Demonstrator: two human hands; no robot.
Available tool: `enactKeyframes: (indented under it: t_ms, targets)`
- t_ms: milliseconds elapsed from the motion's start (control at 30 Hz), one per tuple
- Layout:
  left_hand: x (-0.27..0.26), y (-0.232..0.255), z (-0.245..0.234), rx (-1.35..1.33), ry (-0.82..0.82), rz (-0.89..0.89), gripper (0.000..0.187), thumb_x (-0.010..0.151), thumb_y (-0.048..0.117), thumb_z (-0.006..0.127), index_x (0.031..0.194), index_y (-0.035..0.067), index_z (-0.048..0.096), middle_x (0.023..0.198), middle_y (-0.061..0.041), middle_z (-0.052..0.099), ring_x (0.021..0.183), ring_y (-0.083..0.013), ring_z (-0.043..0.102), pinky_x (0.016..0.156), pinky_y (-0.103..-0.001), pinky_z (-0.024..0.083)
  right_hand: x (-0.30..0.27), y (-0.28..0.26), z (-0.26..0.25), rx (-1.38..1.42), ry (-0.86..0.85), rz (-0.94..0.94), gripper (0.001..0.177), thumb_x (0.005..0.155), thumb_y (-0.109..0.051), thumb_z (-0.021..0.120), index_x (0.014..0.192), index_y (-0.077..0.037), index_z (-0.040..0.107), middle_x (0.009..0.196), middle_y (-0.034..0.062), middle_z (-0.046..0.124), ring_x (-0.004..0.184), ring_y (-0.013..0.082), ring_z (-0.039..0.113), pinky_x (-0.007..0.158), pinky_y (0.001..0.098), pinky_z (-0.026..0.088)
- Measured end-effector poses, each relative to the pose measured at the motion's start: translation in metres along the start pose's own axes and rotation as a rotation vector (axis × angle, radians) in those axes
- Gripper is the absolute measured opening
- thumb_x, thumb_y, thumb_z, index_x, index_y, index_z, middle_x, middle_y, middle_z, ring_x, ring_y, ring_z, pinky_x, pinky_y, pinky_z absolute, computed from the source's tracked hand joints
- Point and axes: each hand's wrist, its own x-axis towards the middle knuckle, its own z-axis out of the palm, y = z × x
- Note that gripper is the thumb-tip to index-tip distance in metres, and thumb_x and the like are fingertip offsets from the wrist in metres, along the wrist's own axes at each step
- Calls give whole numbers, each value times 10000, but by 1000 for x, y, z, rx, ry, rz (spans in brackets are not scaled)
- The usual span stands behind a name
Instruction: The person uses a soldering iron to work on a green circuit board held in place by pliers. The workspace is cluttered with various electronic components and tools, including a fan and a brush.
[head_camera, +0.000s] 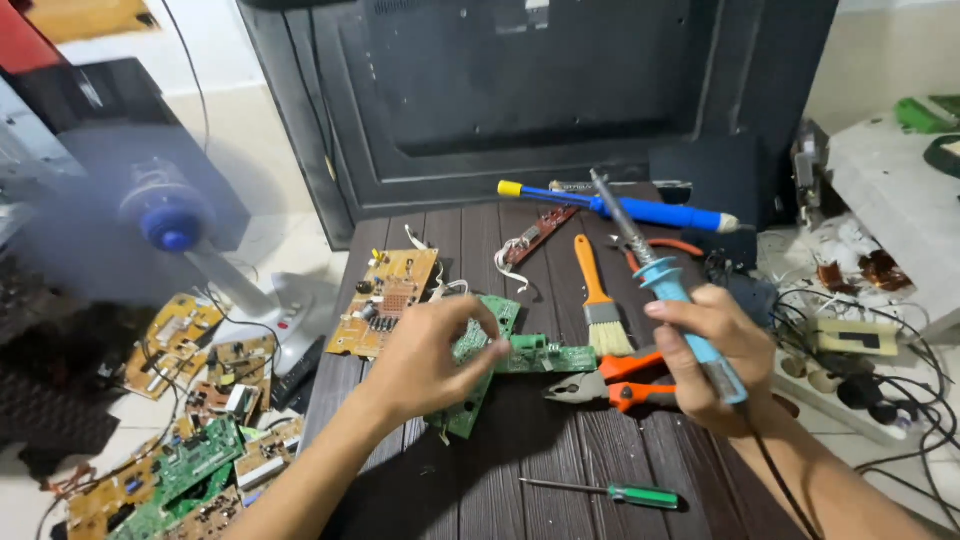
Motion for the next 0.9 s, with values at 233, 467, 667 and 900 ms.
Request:
enactKeyframes:
  t_ms: [233,467,667,900]
  targets:
    - [5,1,19,122,-171,-134,263,790,316,785,1001,161,803,450,-58,465,479,-317,530,546,-440,488,9,-16,1,16,-10,-5,180,940,-146,676,1071,-106,793,882,99,669,736,264,666,724,379,568]
    - [10,-5,33,254,-219,-257,216,801,368,773,994,282,821,439,-19,498,516,-321,592,594,-421,538,5,-10,1,20,-16,7,158,941,-167,686,1047,-145,802,893,69,693,787,261,700,762,348,569]
    - [7,-2,33,245,-188,-294,190,802,347,780,963,254,822,430,5,491,505,-286,600,584,-385,538,9,-15,-1,56,-27,-2,156,956,-166,673,1046,-132,797,881,71,684,779,259,689,767,346,566]
    - [-3,15,11,185,-71,-323,178,817,284,784,968,201,825,420,7,452,452,-229,546,518,-337,493,12,-19,-1,68,-40,-8,159,954,-150,670,1054,-123,792,864,89,655,740,256,670,750,349,567]
